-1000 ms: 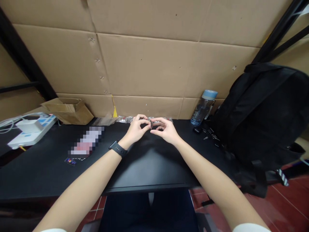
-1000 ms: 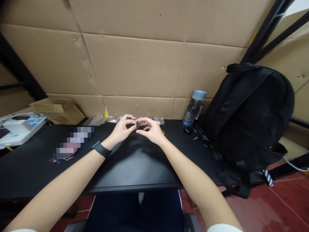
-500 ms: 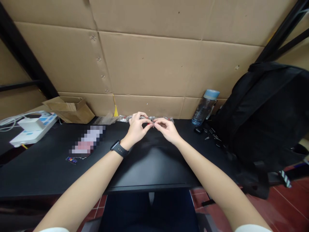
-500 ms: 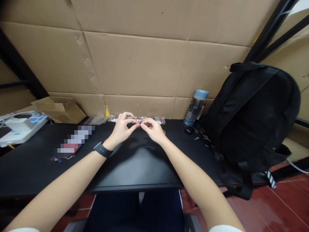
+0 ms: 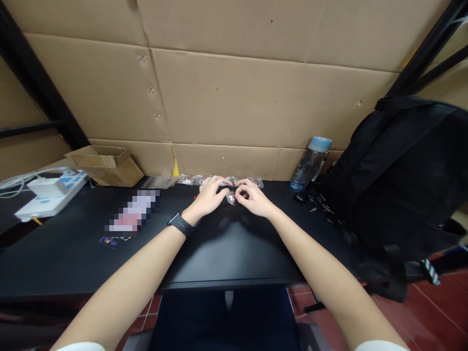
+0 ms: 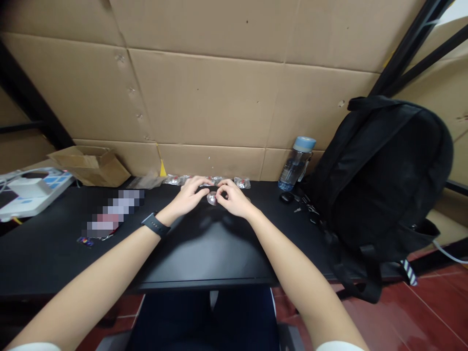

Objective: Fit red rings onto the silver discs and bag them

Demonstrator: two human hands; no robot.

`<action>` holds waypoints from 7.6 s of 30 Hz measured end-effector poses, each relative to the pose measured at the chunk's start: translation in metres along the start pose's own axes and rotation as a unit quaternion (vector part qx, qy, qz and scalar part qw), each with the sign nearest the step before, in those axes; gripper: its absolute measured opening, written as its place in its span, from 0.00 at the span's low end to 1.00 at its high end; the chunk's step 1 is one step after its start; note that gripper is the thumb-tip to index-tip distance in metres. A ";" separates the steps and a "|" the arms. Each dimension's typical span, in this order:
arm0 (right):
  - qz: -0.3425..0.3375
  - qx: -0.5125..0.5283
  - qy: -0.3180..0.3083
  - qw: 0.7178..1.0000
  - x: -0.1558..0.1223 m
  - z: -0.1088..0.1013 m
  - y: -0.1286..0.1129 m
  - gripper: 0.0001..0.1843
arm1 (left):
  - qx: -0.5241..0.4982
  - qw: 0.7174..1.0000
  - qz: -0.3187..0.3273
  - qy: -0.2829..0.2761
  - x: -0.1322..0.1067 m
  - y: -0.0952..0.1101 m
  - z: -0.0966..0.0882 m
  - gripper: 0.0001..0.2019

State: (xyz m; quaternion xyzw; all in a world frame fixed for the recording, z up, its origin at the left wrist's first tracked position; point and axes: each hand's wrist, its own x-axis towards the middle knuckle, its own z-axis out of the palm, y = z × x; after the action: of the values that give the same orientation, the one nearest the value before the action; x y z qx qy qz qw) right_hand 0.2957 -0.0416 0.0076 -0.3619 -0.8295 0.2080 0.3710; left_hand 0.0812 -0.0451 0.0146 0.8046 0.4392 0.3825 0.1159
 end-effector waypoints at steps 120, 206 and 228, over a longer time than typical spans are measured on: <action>-0.014 -0.009 0.018 1.000 -0.002 -0.002 -0.004 0.08 | -0.001 0.989 0.106 -0.104 -0.001 -0.012 -0.009 0.13; 0.004 -0.253 -0.228 0.940 -0.008 -0.008 -0.026 0.07 | 0.201 0.977 0.035 -0.066 -0.004 -0.011 0.002 0.15; -0.027 -0.405 -0.201 0.892 -0.010 -0.008 -0.031 0.07 | 0.230 0.959 0.100 -0.133 -0.013 -0.010 -0.016 0.08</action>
State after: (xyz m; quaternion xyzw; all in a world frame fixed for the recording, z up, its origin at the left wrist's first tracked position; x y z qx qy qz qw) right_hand 0.2920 -0.0683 0.0270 -0.4084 -0.9083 -0.0878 0.0235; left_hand 0.0590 -0.0514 0.0138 0.8932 0.4128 0.1703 -0.0538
